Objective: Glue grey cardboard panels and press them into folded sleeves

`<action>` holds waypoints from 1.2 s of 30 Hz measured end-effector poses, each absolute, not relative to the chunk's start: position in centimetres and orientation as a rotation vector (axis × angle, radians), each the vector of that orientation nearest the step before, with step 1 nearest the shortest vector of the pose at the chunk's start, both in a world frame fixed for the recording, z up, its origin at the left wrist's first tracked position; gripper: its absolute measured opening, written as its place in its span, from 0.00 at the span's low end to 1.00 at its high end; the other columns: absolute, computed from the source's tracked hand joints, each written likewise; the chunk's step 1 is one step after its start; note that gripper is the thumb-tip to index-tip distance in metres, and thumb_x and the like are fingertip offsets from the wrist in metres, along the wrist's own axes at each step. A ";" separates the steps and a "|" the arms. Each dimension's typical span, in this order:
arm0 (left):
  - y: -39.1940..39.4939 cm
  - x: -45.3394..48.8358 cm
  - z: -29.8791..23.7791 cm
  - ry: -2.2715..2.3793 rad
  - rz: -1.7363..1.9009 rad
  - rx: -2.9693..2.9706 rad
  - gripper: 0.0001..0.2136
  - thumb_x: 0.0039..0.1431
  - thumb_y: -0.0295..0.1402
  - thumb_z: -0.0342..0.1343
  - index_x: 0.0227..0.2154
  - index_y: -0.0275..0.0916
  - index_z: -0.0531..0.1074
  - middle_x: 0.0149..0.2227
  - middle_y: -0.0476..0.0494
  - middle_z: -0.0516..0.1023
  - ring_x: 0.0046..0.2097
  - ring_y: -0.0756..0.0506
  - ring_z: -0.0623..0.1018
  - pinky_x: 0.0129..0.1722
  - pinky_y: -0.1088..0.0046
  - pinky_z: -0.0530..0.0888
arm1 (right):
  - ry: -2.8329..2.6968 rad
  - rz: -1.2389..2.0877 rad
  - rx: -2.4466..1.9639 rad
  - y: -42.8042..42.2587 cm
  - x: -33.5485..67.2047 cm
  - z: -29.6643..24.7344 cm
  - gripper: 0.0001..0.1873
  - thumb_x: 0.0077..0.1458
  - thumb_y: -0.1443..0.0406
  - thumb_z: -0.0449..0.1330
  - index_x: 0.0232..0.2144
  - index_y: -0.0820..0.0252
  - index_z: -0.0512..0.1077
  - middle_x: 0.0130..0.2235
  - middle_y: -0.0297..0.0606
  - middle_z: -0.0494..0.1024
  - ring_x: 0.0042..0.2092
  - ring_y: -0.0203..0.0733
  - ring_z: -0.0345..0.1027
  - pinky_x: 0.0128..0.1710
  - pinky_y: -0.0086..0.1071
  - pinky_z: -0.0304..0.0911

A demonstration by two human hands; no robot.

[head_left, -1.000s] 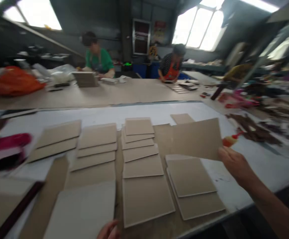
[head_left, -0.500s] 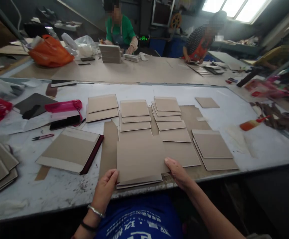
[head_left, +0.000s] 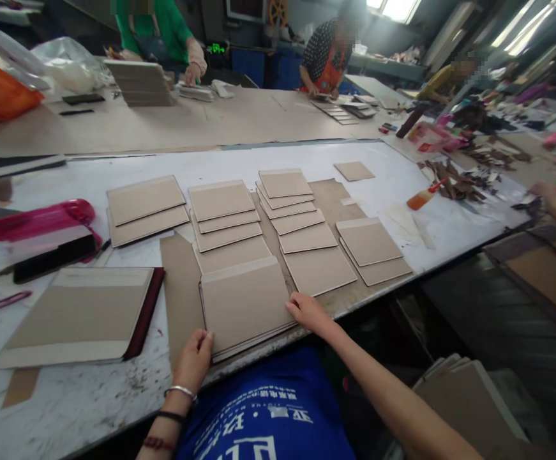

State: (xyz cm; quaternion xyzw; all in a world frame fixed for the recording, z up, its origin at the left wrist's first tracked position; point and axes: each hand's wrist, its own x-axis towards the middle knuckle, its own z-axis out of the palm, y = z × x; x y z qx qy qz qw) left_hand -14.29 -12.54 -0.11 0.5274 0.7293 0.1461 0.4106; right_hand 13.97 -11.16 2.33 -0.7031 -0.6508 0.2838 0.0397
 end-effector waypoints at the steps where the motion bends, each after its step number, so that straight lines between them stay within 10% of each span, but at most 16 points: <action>1: -12.5 -14.2 -0.1 1.856 0.311 1.365 0.13 0.50 0.43 0.42 0.18 0.42 0.59 0.14 0.54 0.61 0.22 0.49 0.64 0.23 0.74 0.59 | -2.026 0.856 -2.184 -11.1 13.9 2.4 0.10 0.55 0.60 0.49 0.27 0.58 0.65 0.30 0.35 0.70 0.33 0.37 0.61 0.32 0.28 0.50; 36: -11.2 -13.1 2.0 1.937 0.023 1.427 0.09 0.56 0.29 0.45 0.22 0.38 0.64 0.25 0.46 0.72 0.30 0.49 0.70 0.30 0.75 0.61 | -2.399 0.839 -2.237 -9.5 13.1 2.9 0.10 0.57 0.66 0.48 0.28 0.64 0.67 0.31 0.41 0.73 0.34 0.38 0.64 0.32 0.27 0.50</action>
